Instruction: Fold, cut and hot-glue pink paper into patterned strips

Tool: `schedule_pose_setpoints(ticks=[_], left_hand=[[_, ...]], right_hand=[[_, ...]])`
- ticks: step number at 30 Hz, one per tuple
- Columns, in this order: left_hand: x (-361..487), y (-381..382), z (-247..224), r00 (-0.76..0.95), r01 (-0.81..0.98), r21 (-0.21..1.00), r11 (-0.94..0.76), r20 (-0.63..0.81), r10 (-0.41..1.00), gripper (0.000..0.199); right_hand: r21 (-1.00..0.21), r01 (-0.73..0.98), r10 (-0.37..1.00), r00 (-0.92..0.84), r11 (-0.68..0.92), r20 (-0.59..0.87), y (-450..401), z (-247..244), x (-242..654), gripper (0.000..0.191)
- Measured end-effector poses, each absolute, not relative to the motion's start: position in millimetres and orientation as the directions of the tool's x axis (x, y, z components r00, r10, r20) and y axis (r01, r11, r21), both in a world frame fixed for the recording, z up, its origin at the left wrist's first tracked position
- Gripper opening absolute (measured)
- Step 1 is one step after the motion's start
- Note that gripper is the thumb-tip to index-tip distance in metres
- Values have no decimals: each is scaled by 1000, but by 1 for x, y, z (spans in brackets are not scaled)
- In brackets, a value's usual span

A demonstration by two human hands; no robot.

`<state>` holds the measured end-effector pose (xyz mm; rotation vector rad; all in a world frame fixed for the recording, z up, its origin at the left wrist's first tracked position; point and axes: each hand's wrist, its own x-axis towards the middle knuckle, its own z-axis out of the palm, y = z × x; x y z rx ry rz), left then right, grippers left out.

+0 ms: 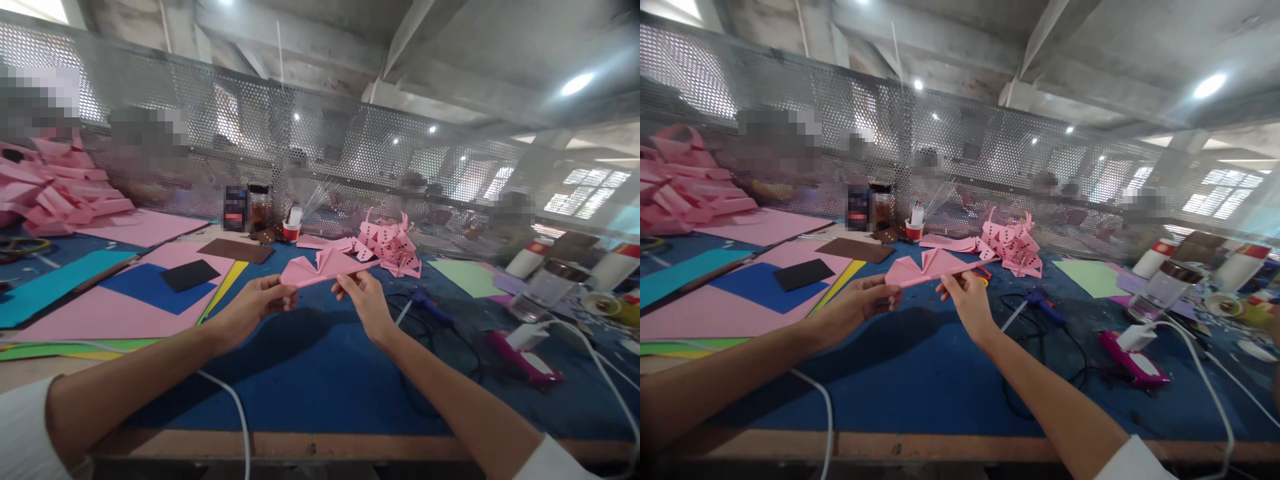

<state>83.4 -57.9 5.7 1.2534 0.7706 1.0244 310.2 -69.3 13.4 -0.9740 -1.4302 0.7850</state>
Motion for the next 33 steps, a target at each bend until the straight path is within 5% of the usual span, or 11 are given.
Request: schedule_pose_setpoints(ticks=[10,26,30,33], left_hand=[[79,-49,4,379,-399,904,155,8,925,13],[84,-58,4,458,-368,896,248,-58,887,14],[80,-52,2,443,-377,904,202,-16,896,13],[78,-48,2,444,-381,902,202,-13,896,12]], right_hand=[[-894,147,905,-9,422,426,-80,10,297,30],[-883,204,906,-91,422,412,-82,3,291,23],[-797,309,851,-98,519,517,-80,3,296,17],[-691,359,756,-66,627,651,-76,3,304,30]])
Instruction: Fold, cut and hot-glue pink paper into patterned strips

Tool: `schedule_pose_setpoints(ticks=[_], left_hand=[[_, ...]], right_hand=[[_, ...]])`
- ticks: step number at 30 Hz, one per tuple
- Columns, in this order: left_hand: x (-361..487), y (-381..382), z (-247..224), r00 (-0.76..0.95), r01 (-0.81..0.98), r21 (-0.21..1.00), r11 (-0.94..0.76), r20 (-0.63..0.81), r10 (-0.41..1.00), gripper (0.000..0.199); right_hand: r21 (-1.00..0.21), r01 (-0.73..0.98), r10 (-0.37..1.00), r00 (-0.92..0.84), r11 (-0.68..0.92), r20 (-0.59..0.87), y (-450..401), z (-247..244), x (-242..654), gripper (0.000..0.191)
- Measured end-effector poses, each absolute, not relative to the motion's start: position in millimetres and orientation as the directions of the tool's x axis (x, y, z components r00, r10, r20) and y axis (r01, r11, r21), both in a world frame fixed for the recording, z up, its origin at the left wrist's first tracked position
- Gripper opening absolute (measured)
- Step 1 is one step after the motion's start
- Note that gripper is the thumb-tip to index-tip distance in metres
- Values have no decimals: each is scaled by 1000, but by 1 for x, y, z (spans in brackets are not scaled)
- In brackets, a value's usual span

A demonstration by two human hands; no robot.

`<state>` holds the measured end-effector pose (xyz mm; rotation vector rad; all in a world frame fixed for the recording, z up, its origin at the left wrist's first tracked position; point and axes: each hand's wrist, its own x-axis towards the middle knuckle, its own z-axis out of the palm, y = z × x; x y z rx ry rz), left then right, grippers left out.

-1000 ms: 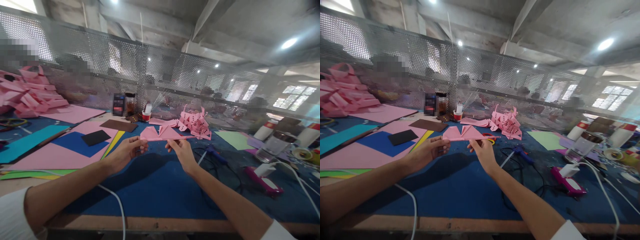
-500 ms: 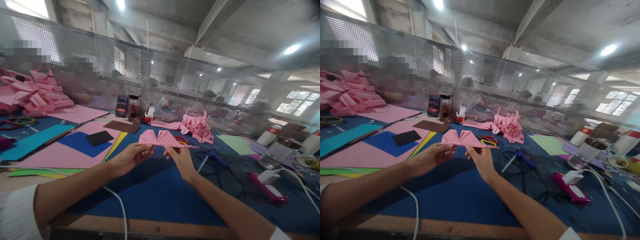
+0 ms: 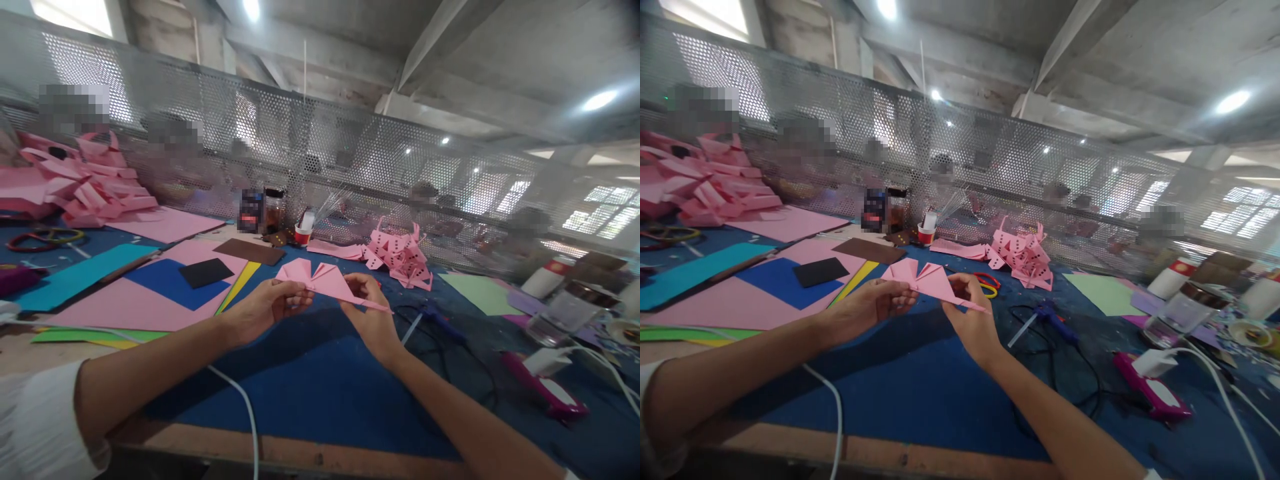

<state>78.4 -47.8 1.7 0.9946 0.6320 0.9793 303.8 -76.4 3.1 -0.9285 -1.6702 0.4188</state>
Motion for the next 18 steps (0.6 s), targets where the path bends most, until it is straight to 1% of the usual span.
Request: schedule_pose_setpoints(ticks=[2,4,7,9,10,12,18], left_hand=[[78,-46,1,445,-384,900,205,-14,895,12],[77,-45,1,443,-388,898,207,-15,896,12],[76,-45,1,441,-389,897,211,-20,897,10],[77,-45,2,440,-383,900,209,-21,898,9],[77,-46,2,438,-380,902,204,-19,899,9],[77,-47,3,431,-373,909,188,-10,902,9],[78,-51,7,421,-329,938,114,37,906,13]], right_hand=[[-585,395,669,-109,708,736,-76,3,309,39],[-435,471,572,-196,767,797,-78,4,313,42],[-145,616,446,-369,774,815,-86,7,315,34],[34,659,371,-465,752,804,-92,9,314,27],[100,662,338,-500,743,798,-94,10,313,24],[177,653,294,-544,737,786,-96,12,311,20],[246,633,277,-611,734,742,-97,12,310,16]])
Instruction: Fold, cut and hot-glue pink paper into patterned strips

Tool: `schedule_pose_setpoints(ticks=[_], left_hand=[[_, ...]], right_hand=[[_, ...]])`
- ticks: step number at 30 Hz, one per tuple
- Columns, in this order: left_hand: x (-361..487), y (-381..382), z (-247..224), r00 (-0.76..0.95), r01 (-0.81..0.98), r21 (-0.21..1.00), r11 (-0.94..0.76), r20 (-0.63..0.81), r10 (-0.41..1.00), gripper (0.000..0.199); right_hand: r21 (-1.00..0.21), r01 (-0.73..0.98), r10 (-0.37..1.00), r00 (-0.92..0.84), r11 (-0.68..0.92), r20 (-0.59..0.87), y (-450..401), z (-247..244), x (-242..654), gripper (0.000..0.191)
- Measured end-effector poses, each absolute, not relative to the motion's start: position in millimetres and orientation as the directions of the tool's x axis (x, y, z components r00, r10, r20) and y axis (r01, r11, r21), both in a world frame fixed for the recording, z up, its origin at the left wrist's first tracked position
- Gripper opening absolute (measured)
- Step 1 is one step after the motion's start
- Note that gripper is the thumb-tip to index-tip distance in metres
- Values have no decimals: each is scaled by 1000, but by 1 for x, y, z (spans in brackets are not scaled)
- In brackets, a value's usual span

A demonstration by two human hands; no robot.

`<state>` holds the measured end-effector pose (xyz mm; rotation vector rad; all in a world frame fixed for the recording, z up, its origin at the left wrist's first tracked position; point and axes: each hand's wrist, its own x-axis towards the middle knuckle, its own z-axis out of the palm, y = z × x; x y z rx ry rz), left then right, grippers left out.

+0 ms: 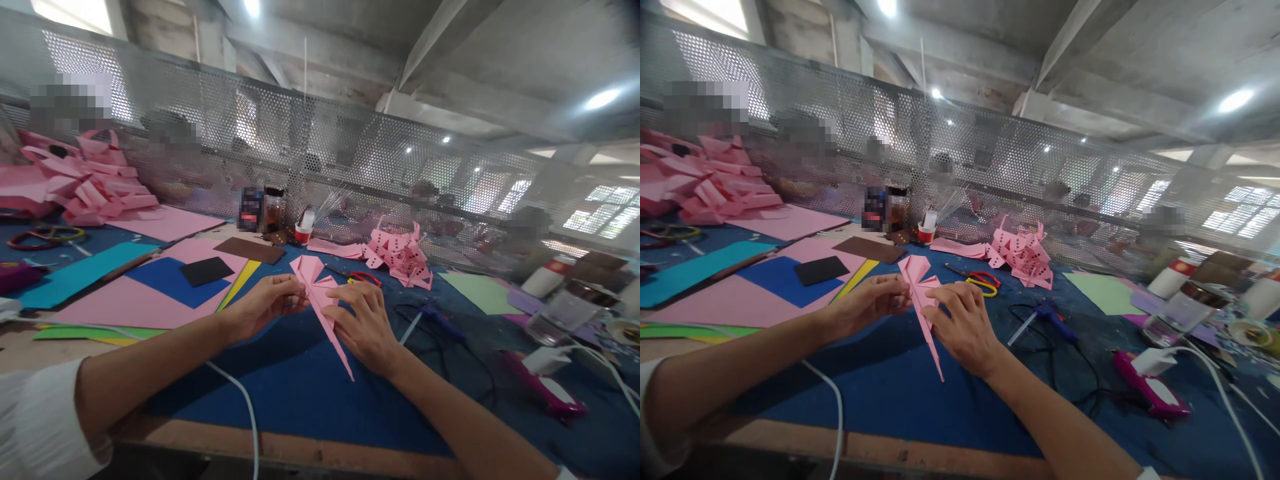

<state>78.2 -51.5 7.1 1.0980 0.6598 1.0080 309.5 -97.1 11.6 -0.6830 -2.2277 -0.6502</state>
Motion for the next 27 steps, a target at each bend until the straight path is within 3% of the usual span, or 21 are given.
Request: schedule_pose_setpoints(ticks=[9,27], left_hand=[[78,-53,7,435,-266,963,36,87,896,20],[77,-53,4,453,-227,973,53,58,890,21]], right_hand=[[351,587,241,-701,730,672,-97,10,309,20],[321,572,284,-727,755,625,-95,7,305,15]])
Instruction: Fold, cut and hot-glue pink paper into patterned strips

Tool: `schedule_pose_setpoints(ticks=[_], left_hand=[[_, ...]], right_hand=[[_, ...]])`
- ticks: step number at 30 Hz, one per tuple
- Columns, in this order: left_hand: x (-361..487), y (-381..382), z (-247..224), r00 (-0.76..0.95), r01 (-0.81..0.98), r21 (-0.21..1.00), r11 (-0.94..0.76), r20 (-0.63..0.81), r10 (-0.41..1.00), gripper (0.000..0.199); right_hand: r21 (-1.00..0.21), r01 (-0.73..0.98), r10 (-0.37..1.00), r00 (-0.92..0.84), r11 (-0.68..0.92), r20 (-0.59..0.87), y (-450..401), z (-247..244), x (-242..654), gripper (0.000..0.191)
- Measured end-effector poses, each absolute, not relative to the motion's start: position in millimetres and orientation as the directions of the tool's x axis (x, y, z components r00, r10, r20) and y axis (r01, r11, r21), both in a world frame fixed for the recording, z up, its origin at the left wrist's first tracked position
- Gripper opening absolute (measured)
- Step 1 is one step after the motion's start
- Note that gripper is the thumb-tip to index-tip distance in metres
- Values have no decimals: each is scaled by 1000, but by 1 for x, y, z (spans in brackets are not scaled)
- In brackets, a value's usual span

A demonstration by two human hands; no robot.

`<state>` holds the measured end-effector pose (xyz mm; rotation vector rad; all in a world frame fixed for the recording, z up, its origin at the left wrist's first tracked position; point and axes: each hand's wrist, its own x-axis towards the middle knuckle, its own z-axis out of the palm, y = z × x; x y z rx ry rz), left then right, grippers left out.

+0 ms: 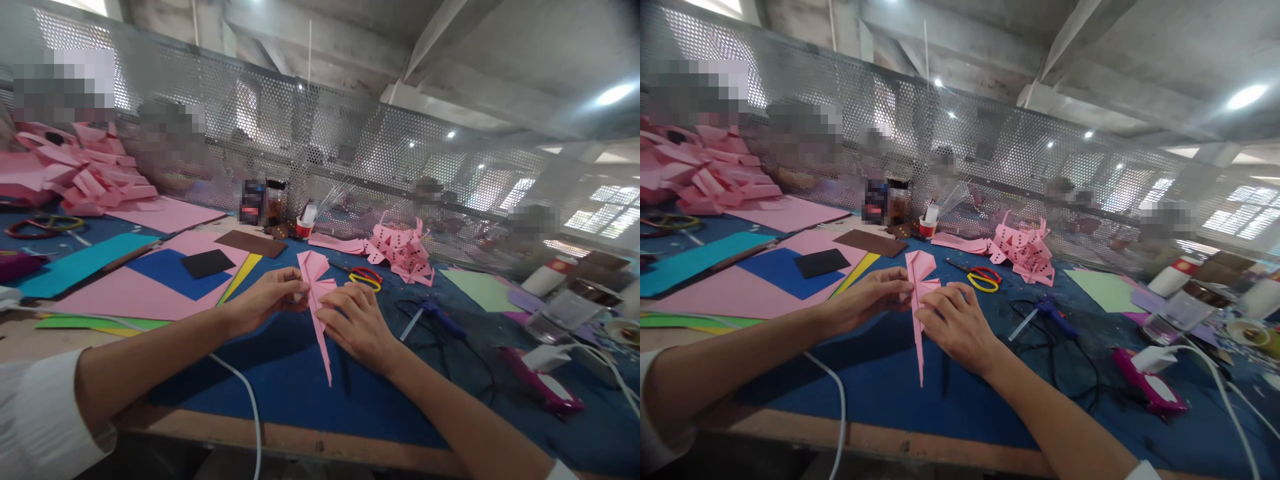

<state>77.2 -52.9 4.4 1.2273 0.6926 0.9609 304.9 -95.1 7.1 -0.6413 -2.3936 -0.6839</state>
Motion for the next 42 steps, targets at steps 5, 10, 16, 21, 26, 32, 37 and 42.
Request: schedule_pose_setpoints(ticks=[5,10,16,21,26,32,37,42], left_hand=[[77,-55,6,447,-206,978,41,57,893,22],[80,-60,12,455,-135,987,92,-20,890,25],[82,-63,15,439,-104,994,42,7,898,26],[81,-63,13,429,-91,996,11,29,903,26],[82,-63,13,427,-73,997,-3,34,904,27],[81,-61,13,413,-67,997,-30,55,909,26],[82,-62,14,394,-40,998,-51,62,917,26],[83,-63,15,379,-25,999,-39,46,924,27]], right_hand=[[318,568,283,-728,759,624,-96,7,304,16],[323,561,261,-723,762,640,-96,5,304,15],[308,556,255,-715,772,652,-95,4,304,15],[317,549,248,-722,773,646,-95,5,303,14],[317,553,261,-727,771,635,-95,5,303,14],[317,558,266,-727,767,633,-95,5,303,15],[322,553,269,-736,769,621,-96,6,303,16],[327,557,268,-734,764,625,-95,5,302,15]])
